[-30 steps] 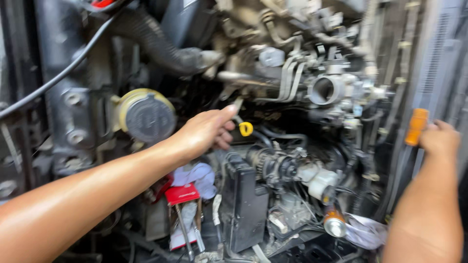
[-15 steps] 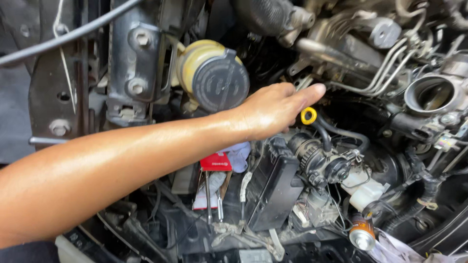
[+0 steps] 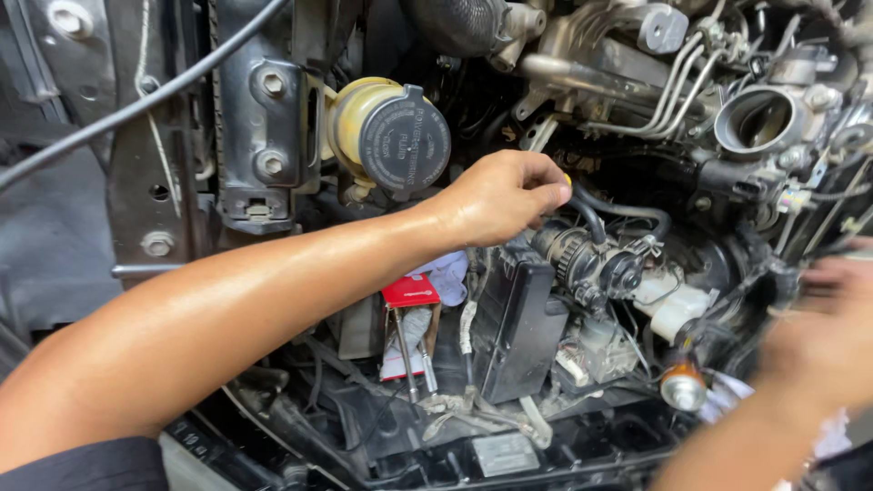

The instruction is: The person works in the open engine bay of a car, disconnecting hoses and wiring from the throttle body, removing the throttle body from the intake manifold by hand, holding and turning it over, then repositioning it on the engine and tightening its fasteners using a ratchet and an impact driver.

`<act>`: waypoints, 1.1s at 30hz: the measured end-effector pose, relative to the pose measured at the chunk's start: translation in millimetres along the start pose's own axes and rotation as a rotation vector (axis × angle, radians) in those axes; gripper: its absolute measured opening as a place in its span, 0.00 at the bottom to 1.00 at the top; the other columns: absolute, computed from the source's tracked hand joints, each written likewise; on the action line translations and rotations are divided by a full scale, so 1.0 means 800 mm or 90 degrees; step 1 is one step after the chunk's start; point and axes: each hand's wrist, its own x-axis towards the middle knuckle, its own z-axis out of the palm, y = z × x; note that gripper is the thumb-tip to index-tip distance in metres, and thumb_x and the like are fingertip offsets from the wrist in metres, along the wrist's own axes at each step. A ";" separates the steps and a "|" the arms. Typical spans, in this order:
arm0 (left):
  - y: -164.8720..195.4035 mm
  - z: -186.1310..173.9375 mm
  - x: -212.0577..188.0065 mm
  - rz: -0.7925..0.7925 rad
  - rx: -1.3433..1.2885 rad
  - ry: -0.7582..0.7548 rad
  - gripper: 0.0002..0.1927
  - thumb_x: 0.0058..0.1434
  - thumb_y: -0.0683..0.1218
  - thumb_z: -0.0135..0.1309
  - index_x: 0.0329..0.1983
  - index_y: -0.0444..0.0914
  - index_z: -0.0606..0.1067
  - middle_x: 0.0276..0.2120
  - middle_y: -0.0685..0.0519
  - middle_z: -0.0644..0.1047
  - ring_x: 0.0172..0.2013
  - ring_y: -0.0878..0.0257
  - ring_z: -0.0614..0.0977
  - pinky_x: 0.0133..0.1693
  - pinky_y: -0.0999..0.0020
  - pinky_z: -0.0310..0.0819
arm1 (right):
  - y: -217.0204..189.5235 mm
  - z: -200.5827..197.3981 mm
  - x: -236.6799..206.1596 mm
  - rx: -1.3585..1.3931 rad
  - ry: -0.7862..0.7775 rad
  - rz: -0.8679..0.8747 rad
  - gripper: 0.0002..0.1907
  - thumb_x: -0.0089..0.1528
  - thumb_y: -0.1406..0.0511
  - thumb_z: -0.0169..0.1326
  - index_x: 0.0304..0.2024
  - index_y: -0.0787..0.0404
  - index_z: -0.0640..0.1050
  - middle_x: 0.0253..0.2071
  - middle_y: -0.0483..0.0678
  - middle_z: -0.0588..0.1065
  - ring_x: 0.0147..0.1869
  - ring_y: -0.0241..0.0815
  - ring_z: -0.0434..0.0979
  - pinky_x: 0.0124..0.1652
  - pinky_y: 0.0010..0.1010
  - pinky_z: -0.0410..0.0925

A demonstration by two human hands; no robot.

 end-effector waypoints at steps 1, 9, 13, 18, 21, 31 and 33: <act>-0.004 0.005 -0.004 0.032 -0.015 -0.020 0.16 0.66 0.49 0.55 0.51 0.34 0.79 0.33 0.52 0.83 0.30 0.69 0.81 0.35 0.70 0.79 | -0.028 0.040 -0.045 0.090 -0.043 0.056 0.15 0.70 0.70 0.53 0.59 0.70 0.75 0.47 0.53 0.79 0.43 0.41 0.79 0.45 0.32 0.75; 0.004 0.005 -0.027 0.034 -0.075 0.005 0.17 0.66 0.48 0.54 0.53 0.34 0.80 0.32 0.49 0.84 0.31 0.66 0.84 0.35 0.67 0.82 | -0.130 0.233 -0.169 0.567 -0.127 0.240 0.11 0.72 0.72 0.54 0.55 0.71 0.74 0.48 0.54 0.78 0.47 0.43 0.81 0.51 0.34 0.76; 0.024 -0.009 -0.030 0.057 0.013 0.095 0.16 0.60 0.49 0.59 0.45 0.33 0.82 0.32 0.47 0.85 0.31 0.64 0.87 0.36 0.67 0.83 | -0.131 0.248 -0.156 0.553 -0.098 0.260 0.09 0.71 0.71 0.53 0.53 0.70 0.73 0.50 0.55 0.77 0.49 0.43 0.82 0.52 0.33 0.76; 0.039 -0.013 -0.028 0.084 0.052 0.200 0.12 0.60 0.47 0.58 0.39 0.33 0.82 0.30 0.47 0.85 0.29 0.64 0.86 0.36 0.66 0.81 | -0.121 0.255 -0.141 0.535 -0.107 0.293 0.08 0.72 0.68 0.52 0.52 0.65 0.72 0.47 0.52 0.76 0.46 0.43 0.81 0.47 0.32 0.77; 0.043 -0.009 -0.026 0.086 -0.017 0.225 0.12 0.65 0.47 0.54 0.42 0.33 0.79 0.30 0.48 0.84 0.30 0.64 0.86 0.35 0.68 0.80 | -0.069 0.247 -0.101 0.618 -0.029 0.338 0.07 0.70 0.64 0.50 0.48 0.61 0.71 0.46 0.52 0.77 0.45 0.43 0.80 0.43 0.30 0.76; 0.056 -0.010 -0.024 -0.034 -0.095 0.152 0.13 0.66 0.46 0.52 0.45 0.33 0.78 0.31 0.50 0.82 0.27 0.67 0.84 0.31 0.70 0.79 | 0.133 0.281 0.058 1.106 0.233 0.438 0.14 0.67 0.66 0.57 0.48 0.72 0.73 0.42 0.55 0.75 0.38 0.40 0.76 0.39 0.21 0.76; 0.058 -0.011 -0.024 -0.042 -0.104 0.146 0.13 0.67 0.46 0.52 0.45 0.32 0.77 0.32 0.51 0.83 0.27 0.67 0.84 0.32 0.71 0.79 | 0.144 0.283 0.070 1.088 0.265 0.420 0.15 0.65 0.66 0.58 0.47 0.74 0.75 0.42 0.55 0.77 0.37 0.40 0.78 0.38 0.20 0.76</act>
